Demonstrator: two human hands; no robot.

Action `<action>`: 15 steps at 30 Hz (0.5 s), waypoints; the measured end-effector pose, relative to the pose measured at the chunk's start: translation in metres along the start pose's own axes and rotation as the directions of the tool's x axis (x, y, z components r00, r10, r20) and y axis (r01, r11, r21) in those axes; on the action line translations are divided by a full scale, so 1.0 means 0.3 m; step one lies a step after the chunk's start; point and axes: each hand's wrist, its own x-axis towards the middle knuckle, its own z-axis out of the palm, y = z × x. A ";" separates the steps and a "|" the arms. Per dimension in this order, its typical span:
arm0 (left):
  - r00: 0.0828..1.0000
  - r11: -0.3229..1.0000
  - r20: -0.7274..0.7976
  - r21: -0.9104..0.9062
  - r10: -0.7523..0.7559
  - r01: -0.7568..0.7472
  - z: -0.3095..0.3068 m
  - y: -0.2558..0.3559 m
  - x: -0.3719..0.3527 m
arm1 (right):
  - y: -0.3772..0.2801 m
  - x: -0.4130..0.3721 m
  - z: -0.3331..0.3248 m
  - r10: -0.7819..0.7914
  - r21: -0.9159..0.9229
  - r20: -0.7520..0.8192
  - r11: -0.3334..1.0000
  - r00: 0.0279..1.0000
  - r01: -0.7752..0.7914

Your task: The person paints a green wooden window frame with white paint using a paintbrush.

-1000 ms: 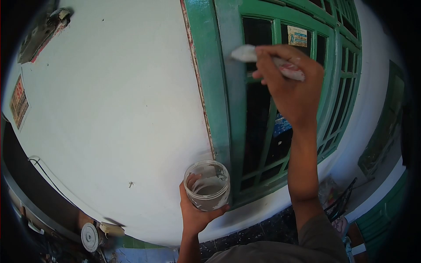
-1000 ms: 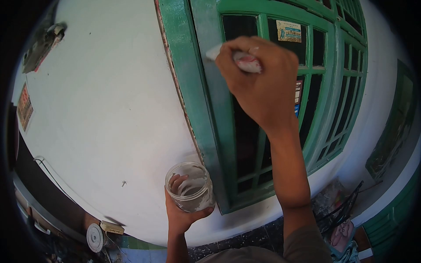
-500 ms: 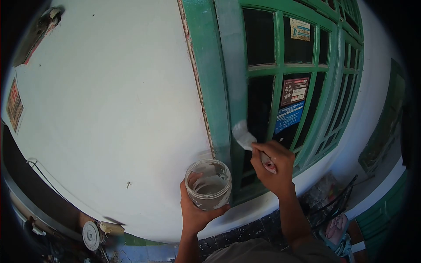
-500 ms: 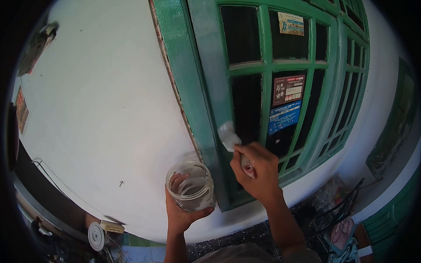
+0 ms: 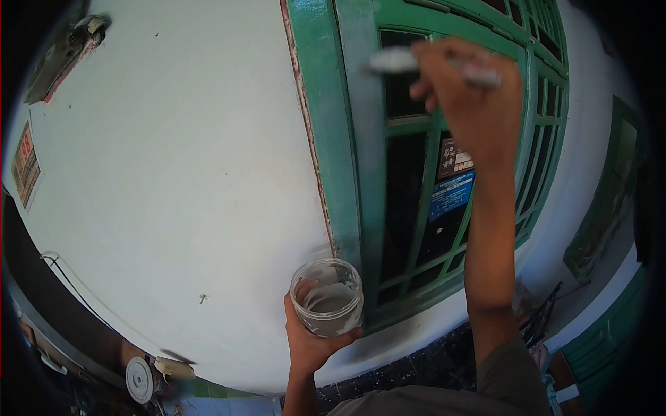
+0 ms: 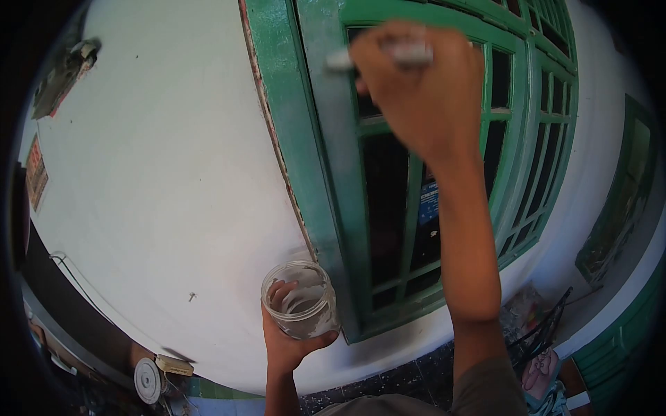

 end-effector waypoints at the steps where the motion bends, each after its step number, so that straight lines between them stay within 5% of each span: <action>1: 1.000 1.000 -0.003 0.017 0.003 -0.003 0.000 -0.002 -0.001 | 0.003 0.051 0.012 -0.115 0.017 -0.037 0.993 0.993 0.116; 3: 1.000 0.999 -0.007 -0.031 -0.010 0.010 0.008 0.005 0.000 | 0.002 0.124 0.035 -0.338 0.039 -0.118 0.938 0.934 0.344; 5: 1.000 0.999 -0.006 -0.039 -0.008 0.008 0.011 0.002 0.000 | -0.060 0.102 0.093 -0.363 -0.051 -0.176 0.932 0.915 0.359; 9: 1.000 1.000 0.007 -0.022 -0.002 0.002 0.008 -0.008 0.001 | 0.073 -0.012 0.086 -0.506 -0.274 0.006 0.829 0.862 0.488; 15: 1.000 0.999 -0.001 -0.023 -0.023 0.023 0.003 -0.027 0.000 | 0.110 -0.500 0.030 -0.041 -0.153 0.057 0.987 0.998 0.049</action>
